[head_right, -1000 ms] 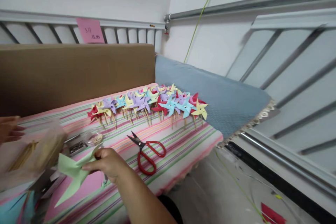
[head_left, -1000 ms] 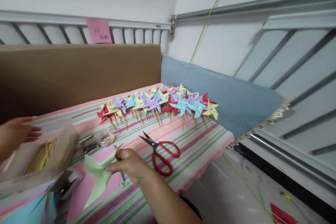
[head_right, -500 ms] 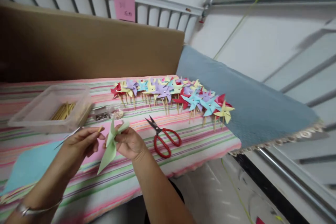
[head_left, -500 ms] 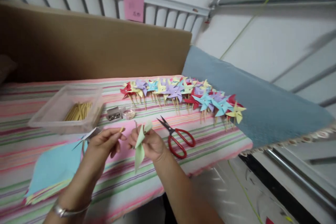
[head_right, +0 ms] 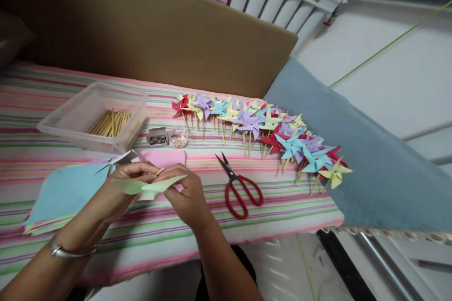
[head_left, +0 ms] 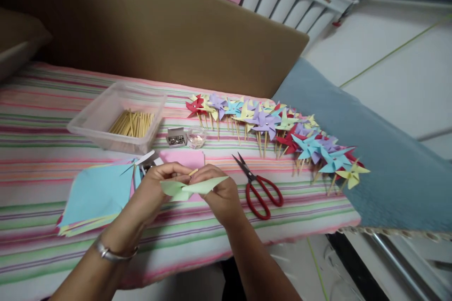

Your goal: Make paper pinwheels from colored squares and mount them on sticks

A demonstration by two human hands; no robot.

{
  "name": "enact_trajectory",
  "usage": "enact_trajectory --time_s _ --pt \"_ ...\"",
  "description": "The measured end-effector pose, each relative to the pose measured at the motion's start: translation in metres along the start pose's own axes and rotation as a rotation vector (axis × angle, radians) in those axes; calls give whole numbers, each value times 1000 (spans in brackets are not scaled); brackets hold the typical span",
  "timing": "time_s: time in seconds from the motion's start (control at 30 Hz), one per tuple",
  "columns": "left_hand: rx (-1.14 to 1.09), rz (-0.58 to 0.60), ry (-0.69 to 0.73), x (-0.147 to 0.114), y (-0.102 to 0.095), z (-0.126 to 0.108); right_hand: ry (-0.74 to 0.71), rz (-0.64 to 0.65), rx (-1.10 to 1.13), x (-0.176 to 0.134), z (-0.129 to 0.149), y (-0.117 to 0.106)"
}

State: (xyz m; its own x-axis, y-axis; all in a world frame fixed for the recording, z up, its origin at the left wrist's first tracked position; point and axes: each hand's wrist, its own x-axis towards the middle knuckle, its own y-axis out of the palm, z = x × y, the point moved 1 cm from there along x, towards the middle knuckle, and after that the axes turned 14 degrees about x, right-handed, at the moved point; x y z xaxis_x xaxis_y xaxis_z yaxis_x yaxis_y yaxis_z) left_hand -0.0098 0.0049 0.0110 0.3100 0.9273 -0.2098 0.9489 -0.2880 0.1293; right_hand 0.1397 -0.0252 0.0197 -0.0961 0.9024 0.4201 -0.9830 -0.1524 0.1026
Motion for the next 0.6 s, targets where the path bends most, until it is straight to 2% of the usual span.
enact_trajectory --time_s 0.2,0.6 --pt "-76 28 5 1 1 1 -161 -37 -200 -9 12 3" --pt "15 58 75 0 2 2 -209 -90 -230 -12 14 1"
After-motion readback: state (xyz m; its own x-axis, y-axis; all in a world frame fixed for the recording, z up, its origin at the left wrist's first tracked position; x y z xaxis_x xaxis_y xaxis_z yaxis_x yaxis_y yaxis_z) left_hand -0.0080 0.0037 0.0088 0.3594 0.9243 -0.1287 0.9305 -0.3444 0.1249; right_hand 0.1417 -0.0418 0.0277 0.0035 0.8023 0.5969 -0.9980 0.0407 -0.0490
